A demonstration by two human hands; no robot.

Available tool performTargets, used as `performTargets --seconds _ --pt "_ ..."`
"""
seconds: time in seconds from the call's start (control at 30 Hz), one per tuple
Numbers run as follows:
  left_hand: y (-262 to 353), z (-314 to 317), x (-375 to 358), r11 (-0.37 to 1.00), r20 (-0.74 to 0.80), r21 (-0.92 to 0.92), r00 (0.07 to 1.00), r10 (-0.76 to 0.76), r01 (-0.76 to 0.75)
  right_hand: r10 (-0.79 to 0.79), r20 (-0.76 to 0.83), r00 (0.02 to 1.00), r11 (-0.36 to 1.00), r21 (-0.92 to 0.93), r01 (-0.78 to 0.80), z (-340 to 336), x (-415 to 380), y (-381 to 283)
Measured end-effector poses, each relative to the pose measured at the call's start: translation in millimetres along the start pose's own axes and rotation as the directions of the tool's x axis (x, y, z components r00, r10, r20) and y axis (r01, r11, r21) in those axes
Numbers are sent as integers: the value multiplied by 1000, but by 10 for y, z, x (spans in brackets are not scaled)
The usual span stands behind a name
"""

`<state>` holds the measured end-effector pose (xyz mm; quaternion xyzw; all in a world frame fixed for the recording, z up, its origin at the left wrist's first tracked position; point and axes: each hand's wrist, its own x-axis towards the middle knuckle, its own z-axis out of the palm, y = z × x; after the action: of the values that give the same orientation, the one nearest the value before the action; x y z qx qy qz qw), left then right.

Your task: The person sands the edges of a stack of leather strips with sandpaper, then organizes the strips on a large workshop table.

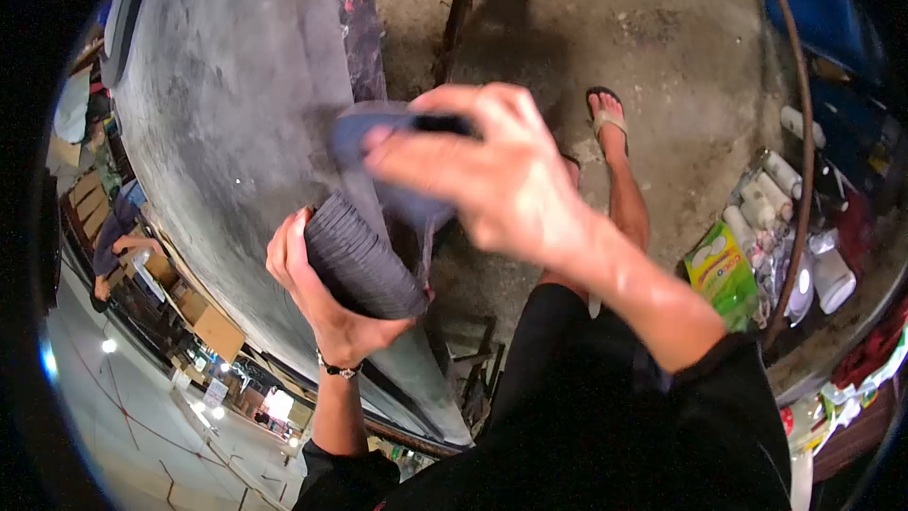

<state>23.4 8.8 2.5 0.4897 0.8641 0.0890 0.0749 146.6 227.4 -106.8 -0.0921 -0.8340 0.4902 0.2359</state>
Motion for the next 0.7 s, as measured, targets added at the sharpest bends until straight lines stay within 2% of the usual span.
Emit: performTargets --seconds 0.1,0.2,0.3,0.33,0.37,0.43,0.47,0.5,0.53,0.63,0.7 --pt "13 31 -87 1000 7 16 1000 -19 18 -116 22 993 978 175 110 49 40 -336" --pt "9 5 -7 1000 2 -3 1000 -5 5 119 68 990 988 95 -126 231 -22 112" --pt "16 19 5 1000 -19 -14 1000 -4 4 54 -60 997 992 116 -47 126 -31 -181" --pt "20 9 -37 1000 -4 -14 1000 -13 13 43 -62 997 960 278 -24 132 -28 -248" --pt "16 9 -50 1000 3 -16 1000 -18 18 57 -13 998 954 296 -51 253 -108 -219" --pt "17 20 -8 1000 -10 -9 1000 -17 17 166 90 982 965 189 -181 378 -260 87" --pt "24 -10 -6 1000 0 -3 1000 -17 17 237 21 971 959 153 -238 365 -318 162" --pt "12 -12 7 1000 8 3 1000 -17 17 202 -55 978 975 105 -196 267 -270 130" --pt "-2 -4 5 1000 1 -3 1000 -10 10 129 -44 991 987 102 -124 143 -157 17" --pt "3 31 -49 999 -5 -19 1000 -30 30 -121 42 992 987 107 116 -51 5 -354" --pt "17 14 1 1000 -2 -8 1000 -2 2 -160 131 978 986 74 151 -29 21 -123"
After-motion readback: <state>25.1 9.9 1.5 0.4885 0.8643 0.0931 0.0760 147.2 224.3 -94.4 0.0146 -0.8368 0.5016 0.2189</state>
